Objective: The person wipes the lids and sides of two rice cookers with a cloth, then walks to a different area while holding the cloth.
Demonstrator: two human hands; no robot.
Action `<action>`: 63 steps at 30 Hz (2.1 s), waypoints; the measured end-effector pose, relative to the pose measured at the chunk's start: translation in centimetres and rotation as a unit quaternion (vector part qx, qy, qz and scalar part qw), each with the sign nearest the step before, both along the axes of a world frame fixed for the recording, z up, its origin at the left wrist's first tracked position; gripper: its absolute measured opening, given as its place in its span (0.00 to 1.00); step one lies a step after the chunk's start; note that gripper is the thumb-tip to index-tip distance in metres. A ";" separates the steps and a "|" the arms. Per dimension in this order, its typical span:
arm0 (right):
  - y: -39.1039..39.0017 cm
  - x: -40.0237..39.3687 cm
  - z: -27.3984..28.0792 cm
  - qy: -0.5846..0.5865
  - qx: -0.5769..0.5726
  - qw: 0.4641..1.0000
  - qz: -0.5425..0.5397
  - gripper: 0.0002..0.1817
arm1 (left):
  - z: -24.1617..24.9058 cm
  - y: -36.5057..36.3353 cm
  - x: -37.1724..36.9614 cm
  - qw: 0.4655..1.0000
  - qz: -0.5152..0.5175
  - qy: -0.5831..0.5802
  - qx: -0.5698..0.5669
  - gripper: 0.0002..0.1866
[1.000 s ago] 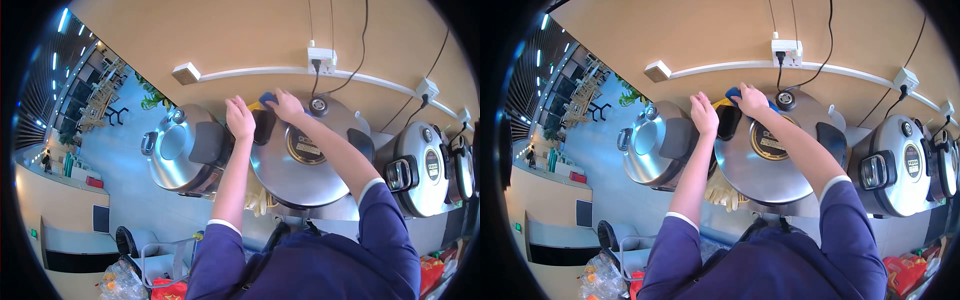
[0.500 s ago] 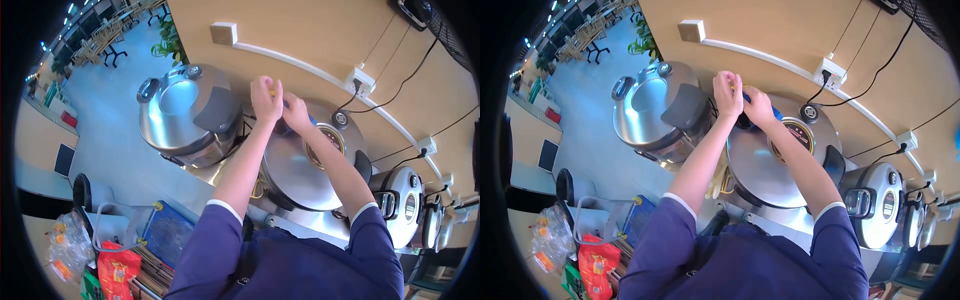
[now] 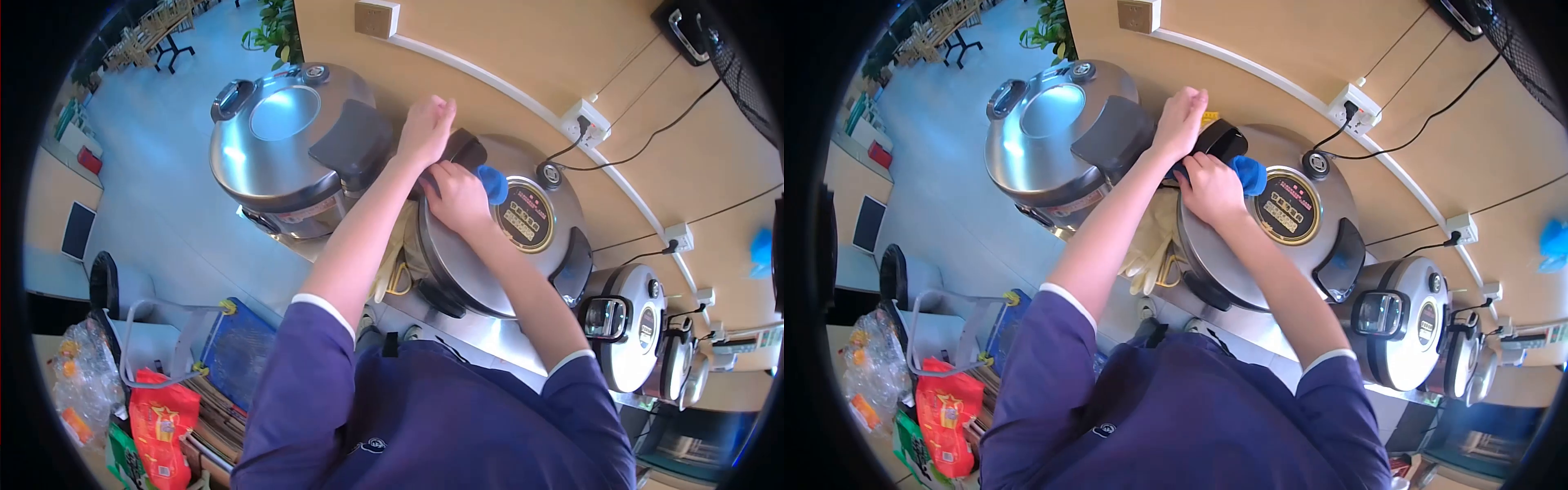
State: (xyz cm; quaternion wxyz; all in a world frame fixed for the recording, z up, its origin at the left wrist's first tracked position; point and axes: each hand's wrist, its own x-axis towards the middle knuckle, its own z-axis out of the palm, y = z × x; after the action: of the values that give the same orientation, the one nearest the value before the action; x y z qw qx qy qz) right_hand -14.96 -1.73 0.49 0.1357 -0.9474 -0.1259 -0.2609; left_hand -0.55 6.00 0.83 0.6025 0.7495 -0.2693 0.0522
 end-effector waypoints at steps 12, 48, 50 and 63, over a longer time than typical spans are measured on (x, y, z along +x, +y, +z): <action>-0.3 -13.9 2.5 0.103 0.048 0.988 0.106 0.13 | -0.7 -4.1 0.0 0.982 0.064 -0.065 0.164 0.29; -6.1 -24.4 -0.1 0.015 0.111 0.993 -0.033 0.14 | -1.7 -5.6 -0.5 0.947 0.189 -0.143 0.219 0.29; -5.8 -25.3 -1.1 0.012 0.133 0.989 -0.061 0.15 | -1.6 -5.5 -0.5 0.949 0.174 -0.128 0.231 0.32; -7.8 -27.2 -1.5 -0.041 0.168 0.977 -0.125 0.15 | -1.1 -5.5 -1.1 0.951 0.152 -0.088 0.254 0.32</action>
State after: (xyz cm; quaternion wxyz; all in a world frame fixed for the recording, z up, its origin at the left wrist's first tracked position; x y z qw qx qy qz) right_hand -42.20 -9.51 -0.97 0.2544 -0.9077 0.0333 -0.3322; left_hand -1.64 0.51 -0.30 0.3511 0.9022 -0.2087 0.1382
